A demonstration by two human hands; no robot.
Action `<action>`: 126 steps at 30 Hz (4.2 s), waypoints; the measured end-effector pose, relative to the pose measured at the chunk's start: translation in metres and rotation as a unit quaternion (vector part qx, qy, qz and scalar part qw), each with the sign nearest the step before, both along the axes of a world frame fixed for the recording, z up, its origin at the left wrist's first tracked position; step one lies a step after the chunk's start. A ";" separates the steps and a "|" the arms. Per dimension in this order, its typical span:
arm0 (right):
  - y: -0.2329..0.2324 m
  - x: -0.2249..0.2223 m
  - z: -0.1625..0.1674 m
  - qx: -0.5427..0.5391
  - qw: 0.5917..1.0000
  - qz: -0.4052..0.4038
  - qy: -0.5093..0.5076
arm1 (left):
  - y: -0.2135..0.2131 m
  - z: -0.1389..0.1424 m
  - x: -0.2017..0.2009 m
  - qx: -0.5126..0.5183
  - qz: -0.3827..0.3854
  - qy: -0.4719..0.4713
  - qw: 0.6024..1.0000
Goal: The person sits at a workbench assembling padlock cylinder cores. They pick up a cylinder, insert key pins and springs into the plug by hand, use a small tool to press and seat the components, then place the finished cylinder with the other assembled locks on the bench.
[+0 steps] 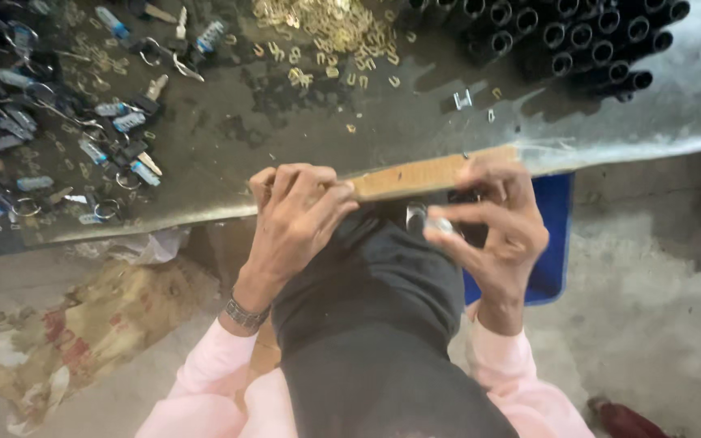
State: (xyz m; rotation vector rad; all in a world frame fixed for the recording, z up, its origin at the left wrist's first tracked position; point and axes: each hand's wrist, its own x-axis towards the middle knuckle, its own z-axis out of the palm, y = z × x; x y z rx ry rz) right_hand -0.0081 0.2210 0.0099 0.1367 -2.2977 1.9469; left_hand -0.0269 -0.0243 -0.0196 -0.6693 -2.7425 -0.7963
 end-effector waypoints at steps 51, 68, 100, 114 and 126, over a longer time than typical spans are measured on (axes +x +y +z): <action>-0.025 0.035 -0.053 -0.438 0.875 0.028 -0.207 | 0.037 0.017 0.014 0.574 -0.022 -0.365 0.733; -0.027 0.047 -0.040 -0.447 0.863 0.044 -0.230 | 0.053 0.035 0.021 0.344 -0.003 -0.077 0.936; 0.021 -0.034 0.009 0.270 0.942 -0.181 0.082 | 0.033 0.015 0.033 0.689 -0.114 -0.372 0.611; 0.009 -0.104 -0.035 0.471 0.829 -0.253 0.163 | 0.023 0.019 0.013 0.578 -0.063 -0.398 0.709; -0.015 -0.019 0.003 -0.015 0.990 -0.099 0.094 | 0.004 -0.030 0.022 0.726 -0.092 -0.494 0.469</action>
